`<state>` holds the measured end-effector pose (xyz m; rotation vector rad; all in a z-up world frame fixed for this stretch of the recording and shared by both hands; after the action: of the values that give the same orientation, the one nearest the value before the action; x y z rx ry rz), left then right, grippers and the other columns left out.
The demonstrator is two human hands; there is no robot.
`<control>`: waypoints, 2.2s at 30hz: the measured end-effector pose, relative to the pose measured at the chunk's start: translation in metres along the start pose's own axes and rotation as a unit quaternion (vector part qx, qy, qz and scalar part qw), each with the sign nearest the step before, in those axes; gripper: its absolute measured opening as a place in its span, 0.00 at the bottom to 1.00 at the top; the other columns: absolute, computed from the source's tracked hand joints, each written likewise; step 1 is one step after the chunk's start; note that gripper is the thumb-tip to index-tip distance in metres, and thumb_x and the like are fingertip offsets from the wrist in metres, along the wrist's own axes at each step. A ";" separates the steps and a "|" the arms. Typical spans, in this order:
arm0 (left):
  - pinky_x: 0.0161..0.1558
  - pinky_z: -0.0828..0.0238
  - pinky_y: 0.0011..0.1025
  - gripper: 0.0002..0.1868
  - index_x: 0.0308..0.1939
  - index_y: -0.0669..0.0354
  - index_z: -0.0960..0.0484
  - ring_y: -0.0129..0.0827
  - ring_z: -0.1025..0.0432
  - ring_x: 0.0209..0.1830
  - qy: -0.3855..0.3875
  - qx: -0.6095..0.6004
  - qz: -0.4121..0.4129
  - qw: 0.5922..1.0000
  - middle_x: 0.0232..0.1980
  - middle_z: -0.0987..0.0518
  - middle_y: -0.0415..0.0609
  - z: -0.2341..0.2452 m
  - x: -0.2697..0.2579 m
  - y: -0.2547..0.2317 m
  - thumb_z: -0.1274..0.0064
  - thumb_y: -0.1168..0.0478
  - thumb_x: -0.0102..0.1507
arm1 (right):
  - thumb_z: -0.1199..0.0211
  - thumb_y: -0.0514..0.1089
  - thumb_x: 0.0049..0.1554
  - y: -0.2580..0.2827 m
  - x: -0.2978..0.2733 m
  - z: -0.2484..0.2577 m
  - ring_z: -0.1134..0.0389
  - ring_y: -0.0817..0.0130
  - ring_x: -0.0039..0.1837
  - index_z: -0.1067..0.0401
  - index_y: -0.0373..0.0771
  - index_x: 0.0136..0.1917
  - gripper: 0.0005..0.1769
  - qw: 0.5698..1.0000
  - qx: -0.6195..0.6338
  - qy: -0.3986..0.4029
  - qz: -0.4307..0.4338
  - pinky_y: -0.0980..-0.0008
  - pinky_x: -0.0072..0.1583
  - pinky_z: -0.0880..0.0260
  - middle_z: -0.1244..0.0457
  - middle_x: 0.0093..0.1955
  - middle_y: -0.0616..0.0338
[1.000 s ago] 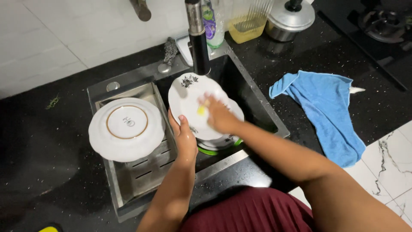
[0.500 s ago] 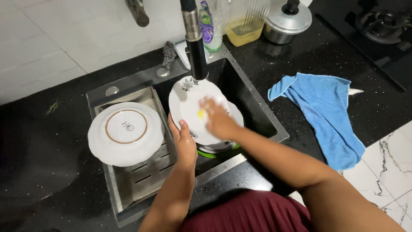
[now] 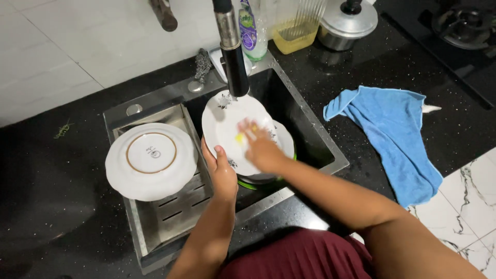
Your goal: Washing and rinsing various dishes in a kitchen sink using a sponge and soap.
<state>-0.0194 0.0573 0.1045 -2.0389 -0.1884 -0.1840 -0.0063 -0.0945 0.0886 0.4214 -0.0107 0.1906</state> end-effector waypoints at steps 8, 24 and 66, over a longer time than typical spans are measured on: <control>0.74 0.50 0.38 0.32 0.80 0.61 0.49 0.40 0.42 0.74 0.052 0.043 0.041 0.997 0.76 0.38 0.57 0.006 -0.007 0.010 0.64 0.52 0.75 | 0.47 0.42 0.61 -0.008 0.045 0.022 0.72 0.37 0.88 0.57 0.41 0.85 0.42 0.959 0.060 -0.212 0.180 0.41 0.83 0.69 0.67 0.87 0.38; 0.74 0.51 0.38 0.34 0.79 0.62 0.50 0.41 0.42 0.75 0.063 0.018 0.052 0.996 0.77 0.38 0.56 0.001 -0.007 0.012 0.62 0.49 0.74 | 0.45 0.41 0.60 -0.007 0.031 0.048 0.71 0.36 0.88 0.51 0.39 0.80 0.38 0.945 -0.022 -0.313 0.091 0.35 0.82 0.67 0.68 0.88 0.38; 0.63 0.35 0.29 0.43 0.76 0.62 0.48 0.35 0.33 0.65 0.171 0.144 0.065 0.972 0.68 0.32 0.56 -0.021 -0.001 -0.027 0.66 0.78 0.54 | 0.50 0.39 0.50 -0.035 0.090 0.020 0.34 0.44 0.69 0.29 0.34 0.65 0.29 0.883 0.227 -0.397 0.101 0.54 0.73 0.34 0.35 0.64 0.42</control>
<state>-0.0272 0.0510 0.1367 -1.6926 0.1274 -0.3993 0.0889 -0.1180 0.0971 0.9495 -0.8381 0.2153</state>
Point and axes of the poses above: each hand's wrist, its own x-axis towards the middle knuckle, its own z-axis out of the back of the hand, y = z × x, the point moved 1 cm from there along x, towards the middle knuckle
